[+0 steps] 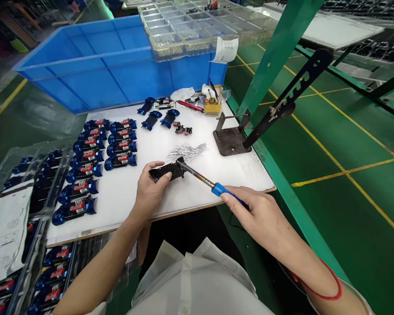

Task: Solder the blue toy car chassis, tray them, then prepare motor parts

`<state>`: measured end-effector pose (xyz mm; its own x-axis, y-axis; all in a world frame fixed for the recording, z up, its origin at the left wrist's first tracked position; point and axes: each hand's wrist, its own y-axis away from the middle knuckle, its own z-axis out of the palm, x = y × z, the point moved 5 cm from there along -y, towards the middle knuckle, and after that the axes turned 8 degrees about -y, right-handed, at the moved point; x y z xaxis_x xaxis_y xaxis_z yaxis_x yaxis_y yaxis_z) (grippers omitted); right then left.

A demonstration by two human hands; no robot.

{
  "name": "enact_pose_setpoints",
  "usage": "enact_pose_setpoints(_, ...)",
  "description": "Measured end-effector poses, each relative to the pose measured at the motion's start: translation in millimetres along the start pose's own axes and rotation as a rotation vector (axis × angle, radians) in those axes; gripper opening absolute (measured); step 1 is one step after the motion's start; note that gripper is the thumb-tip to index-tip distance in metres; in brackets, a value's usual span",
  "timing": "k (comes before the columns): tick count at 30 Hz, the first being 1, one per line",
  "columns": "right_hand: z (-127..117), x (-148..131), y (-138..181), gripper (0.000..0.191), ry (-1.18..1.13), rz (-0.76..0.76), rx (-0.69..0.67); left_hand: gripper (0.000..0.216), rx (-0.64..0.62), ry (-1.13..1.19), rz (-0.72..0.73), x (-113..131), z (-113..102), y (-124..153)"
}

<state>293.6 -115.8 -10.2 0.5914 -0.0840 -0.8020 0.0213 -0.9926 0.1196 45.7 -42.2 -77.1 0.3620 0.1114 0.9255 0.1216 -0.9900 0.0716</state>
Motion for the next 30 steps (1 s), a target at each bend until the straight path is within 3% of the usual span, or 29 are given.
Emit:
enact_pose_setpoints(4,6.2,12.3,-15.7,0.044,-0.227,0.118,-0.006,0.035,-0.004,-0.019,0.017,2.9,-0.2,2.7)
enact_pose_setpoints(9,36.6,19.1,-46.2,0.054,-0.571,0.212,-0.082,0.031,-0.050,-0.084,0.154,12.9,5.7,20.3)
enact_pose_setpoints(14,55.6,18.0,-62.8,0.056,-0.722,0.254,-0.136,0.030,-0.037,-0.187,0.562,30.1,12.8,38.2)
enact_pose_setpoints(18,57.3,14.6,-61.5,0.059,-0.750,0.265,-0.190,0.030,0.023,-0.336,0.914,42.6,14.7,50.4)
enact_pose_setpoints(21,58.0,11.9,-58.7,0.061,-0.738,0.268,-0.209,0.032,0.042,-0.424,1.095,46.8,17.4,58.5)
enact_pose_setpoints(25,60.2,8.7,-56.8,0.061,-0.725,0.291,-0.214,0.032,0.078,-0.499,1.192,47.1,18.5,63.8)
enact_pose_setpoints(30,61.8,4.2,-57.3,0.062,-0.751,0.296,-0.200,0.031,0.079,-0.499,1.199,47.1,14.6,65.8)
